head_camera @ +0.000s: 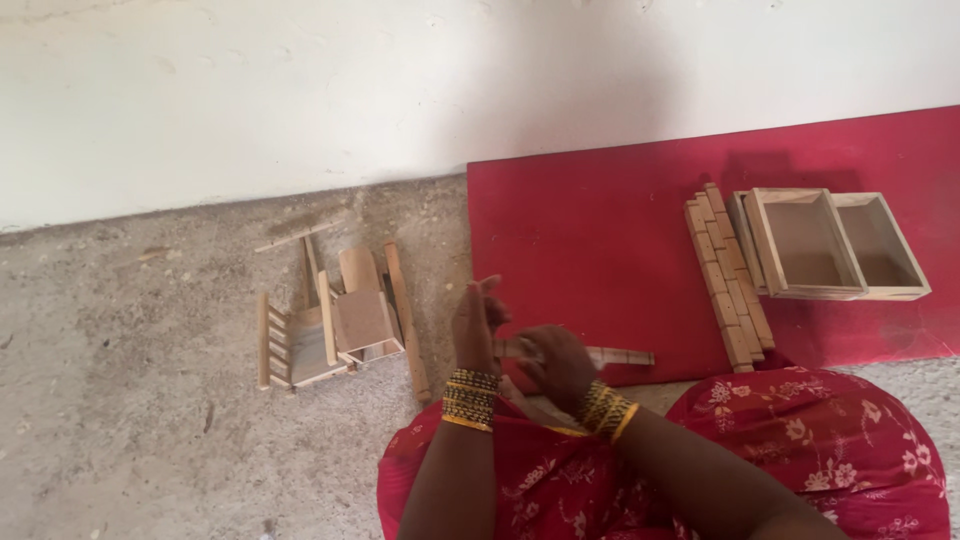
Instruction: The person sits on the floor and wipes several small wooden pieces and a wooden box with a white cloth. They handle each item one at a time, turning them over to wipe multiple sides, then place them aside.
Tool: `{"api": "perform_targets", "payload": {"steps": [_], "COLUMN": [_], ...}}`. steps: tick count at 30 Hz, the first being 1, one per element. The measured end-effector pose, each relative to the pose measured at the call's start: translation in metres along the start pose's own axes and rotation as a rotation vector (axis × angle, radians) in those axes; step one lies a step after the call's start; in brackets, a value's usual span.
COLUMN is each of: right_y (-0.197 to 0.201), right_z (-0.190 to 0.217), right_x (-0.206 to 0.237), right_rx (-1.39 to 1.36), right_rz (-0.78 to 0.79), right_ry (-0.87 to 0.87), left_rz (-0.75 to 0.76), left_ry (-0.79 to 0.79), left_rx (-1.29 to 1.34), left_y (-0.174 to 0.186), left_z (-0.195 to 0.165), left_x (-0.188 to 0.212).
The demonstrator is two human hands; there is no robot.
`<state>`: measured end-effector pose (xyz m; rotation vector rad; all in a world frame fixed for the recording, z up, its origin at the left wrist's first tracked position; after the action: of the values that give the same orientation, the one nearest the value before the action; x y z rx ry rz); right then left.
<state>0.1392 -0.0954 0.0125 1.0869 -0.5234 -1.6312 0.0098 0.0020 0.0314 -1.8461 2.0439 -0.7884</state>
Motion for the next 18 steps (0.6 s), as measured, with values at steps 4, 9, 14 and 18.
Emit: {"api": "perform_targets", "payload": {"steps": [4,9,14,18], "right_y": [0.001,-0.01,-0.007,-0.012], "right_z": [-0.064,-0.14,-0.157,-0.128], "right_x": [0.024,0.054,0.058,0.036], "right_rx": [0.084,0.236,0.287,0.177], "right_rz": [0.102,0.335,0.405,0.454], "right_ry": [-0.182,-0.47,-0.504,-0.481], "left_rz": [-0.418,-0.486,-0.342,-0.313], "left_ry": [0.072,-0.007,-0.143,-0.288], "left_rx": [0.09,0.266,0.302,0.142], "left_y": [0.018,0.015,0.018,0.018], "left_z": [0.013,0.026,0.028,0.026], "left_x": [-0.014,-0.02,-0.025,-0.029]}}
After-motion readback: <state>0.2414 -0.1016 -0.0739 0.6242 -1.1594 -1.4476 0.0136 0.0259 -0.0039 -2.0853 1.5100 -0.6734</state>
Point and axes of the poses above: each hand's wrist, its own x-axis away from the middle knuckle, its own y-axis out of the back of the hand, z = x × y, the point moved 2 cm from there along -x, towards the middle knuckle, and after that the axes turned 13 degrees about x, right-handed, at the moved point
